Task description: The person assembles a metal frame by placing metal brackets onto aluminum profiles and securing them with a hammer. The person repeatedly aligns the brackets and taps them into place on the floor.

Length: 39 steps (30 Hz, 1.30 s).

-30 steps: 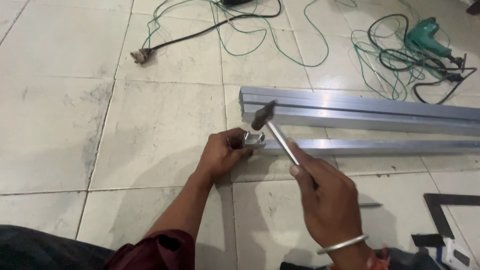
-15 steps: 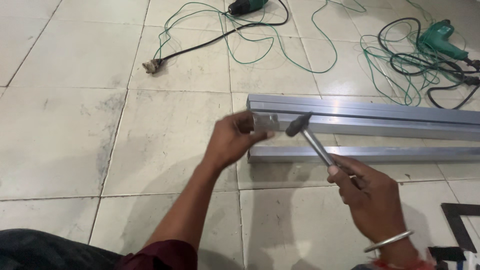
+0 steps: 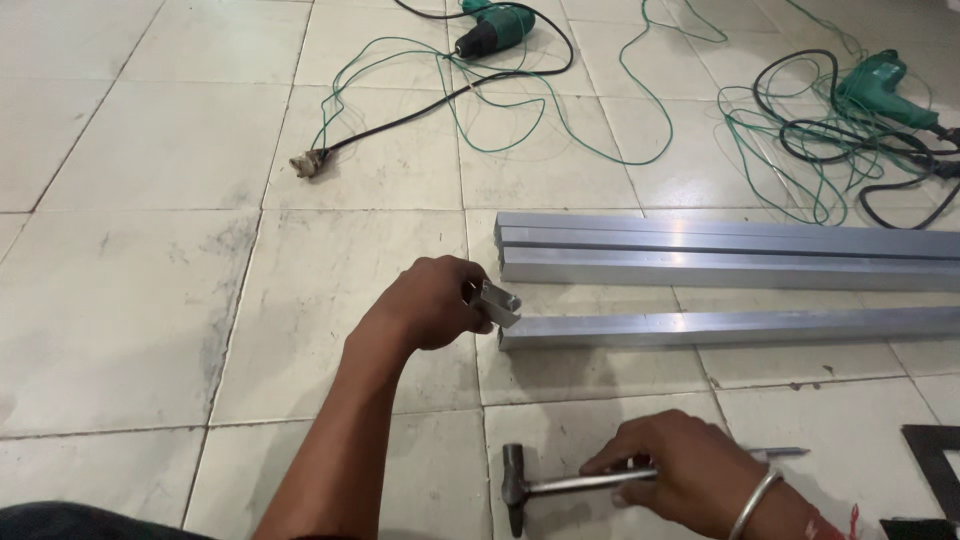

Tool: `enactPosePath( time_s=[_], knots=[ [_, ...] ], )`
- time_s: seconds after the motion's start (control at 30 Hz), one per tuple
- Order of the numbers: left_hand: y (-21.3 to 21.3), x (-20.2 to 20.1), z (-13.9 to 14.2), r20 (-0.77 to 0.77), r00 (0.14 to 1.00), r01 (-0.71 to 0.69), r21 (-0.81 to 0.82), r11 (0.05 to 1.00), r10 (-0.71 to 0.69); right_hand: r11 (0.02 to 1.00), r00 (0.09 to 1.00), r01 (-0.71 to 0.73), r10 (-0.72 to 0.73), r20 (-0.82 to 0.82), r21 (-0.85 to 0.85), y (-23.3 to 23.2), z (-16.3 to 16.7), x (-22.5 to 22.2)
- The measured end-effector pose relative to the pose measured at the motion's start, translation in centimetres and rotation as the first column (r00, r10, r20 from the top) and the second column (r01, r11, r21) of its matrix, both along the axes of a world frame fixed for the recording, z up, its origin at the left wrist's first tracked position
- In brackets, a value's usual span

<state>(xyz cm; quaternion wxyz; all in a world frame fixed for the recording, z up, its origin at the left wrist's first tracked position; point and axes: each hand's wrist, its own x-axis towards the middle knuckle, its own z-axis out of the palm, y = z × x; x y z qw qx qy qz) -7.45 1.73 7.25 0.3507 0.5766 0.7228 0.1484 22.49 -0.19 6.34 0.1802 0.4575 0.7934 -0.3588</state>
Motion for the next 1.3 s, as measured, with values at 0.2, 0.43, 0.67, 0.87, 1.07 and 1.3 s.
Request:
enactPosePath(
  time_s=[0.2,0.43,0.67,0.87,1.07,1.3],
  knots=[
    [0.6,1.1,-1.3,0.021,0.996,0.082,0.030,0.996,-0.082,0.975,0.959,0.105,-0.047,-0.279,0.197,0.7,-1.0,0.1],
    [0.3,6.8,-2.1,0.213,0.926,0.317,0.008,0.948,-0.312,0.868,0.833,0.429,-0.274,-0.480,0.250,0.5,0.9,-3.0],
    [0.0,6.9,-2.8,0.354,0.913,0.203,0.039,0.978,-0.203,0.805,0.833,0.528,-0.428,-0.349,0.271,1.2,1.7,-2.8],
    [-0.2,6.6,-5.0,-0.096,0.995,0.037,0.497,0.867,0.013,0.815,0.842,0.525,-0.457,-0.286,0.244,1.7,1.4,-2.0],
    [0.1,6.4,-7.1,-0.166,0.985,0.088,0.312,0.946,-0.037,0.831,0.840,0.491,-0.372,-0.396,0.260,1.8,1.1,-1.7],
    [0.0,4.8,-7.9,0.114,0.990,-0.108,0.190,0.976,0.088,0.843,0.866,0.468,-0.378,-0.328,0.265,1.9,1.6,-1.6]
  ],
)
